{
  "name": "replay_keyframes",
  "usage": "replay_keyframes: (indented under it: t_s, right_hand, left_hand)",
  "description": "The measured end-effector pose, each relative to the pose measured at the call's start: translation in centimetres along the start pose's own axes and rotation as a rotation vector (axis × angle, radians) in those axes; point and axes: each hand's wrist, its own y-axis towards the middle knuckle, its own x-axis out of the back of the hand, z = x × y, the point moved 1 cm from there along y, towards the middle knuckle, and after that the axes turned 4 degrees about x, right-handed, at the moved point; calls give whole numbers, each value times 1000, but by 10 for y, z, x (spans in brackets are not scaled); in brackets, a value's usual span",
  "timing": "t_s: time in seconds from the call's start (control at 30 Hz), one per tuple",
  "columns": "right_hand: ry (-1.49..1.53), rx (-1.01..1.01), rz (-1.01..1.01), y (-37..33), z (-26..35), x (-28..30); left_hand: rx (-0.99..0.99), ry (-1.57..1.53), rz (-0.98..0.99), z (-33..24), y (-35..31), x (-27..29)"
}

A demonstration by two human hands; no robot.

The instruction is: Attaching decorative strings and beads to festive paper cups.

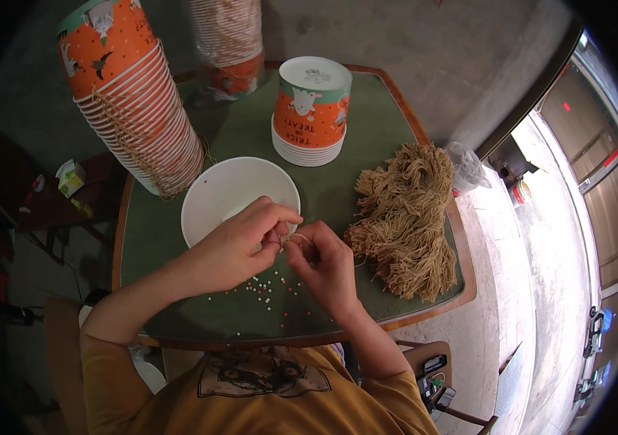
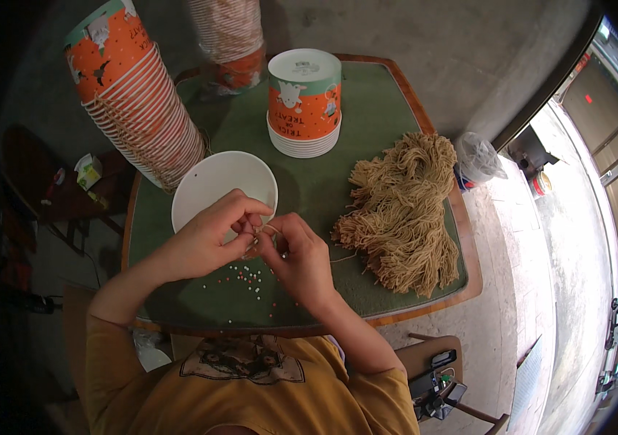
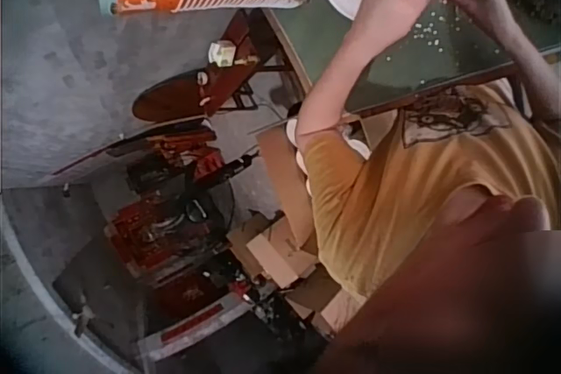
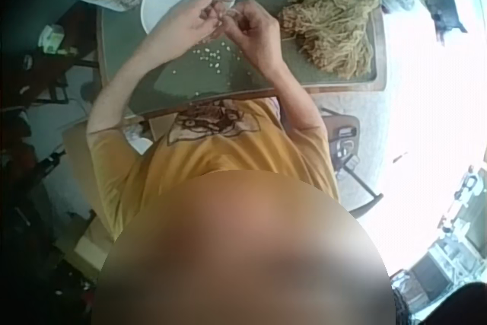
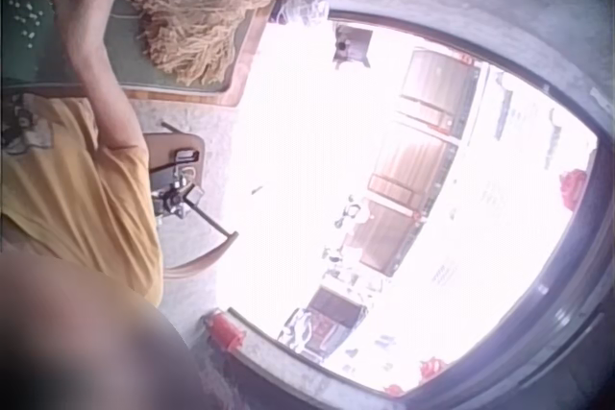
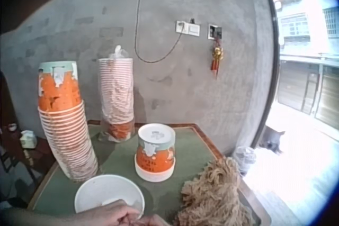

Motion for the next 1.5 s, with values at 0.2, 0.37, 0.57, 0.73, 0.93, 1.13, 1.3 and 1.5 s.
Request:
replay_keyframes:
  t_s: [0.2,0.37,0.57,0.73,0.93,1.13,1.3,1.5]
  right_hand:
    - [-88,133,-53,-5,-6,-7]
    - [-230,267,-86,-9,-8,-9]
    - [-338,406,-120,-9,-7,-10]
    - [-365,473,-151,-10,-8,-11]
    - [-173,252,-82,-14,-6,-11]
    - [598,-273,-80,-13,-10,-13]
    - [1002,-684,95,-16,-19,-6]
    - [264,-45,-189,-17,-19,-9]
  left_hand:
    - [-51,205,-50,-2,-1,-2]
    - [-68,369,-118,-6,-7,-6]
    - [4,225,-200,-1,-12,-10]
    - [43,126,-217,1,-12,-11]
    - [127,-123,-142,4,-12,-10]
    - [99,-260,-105,5,-8,-12]
    - [129,-320,-58,6,-5,-9]
    - [153,-333,-47,6,-5,-9]
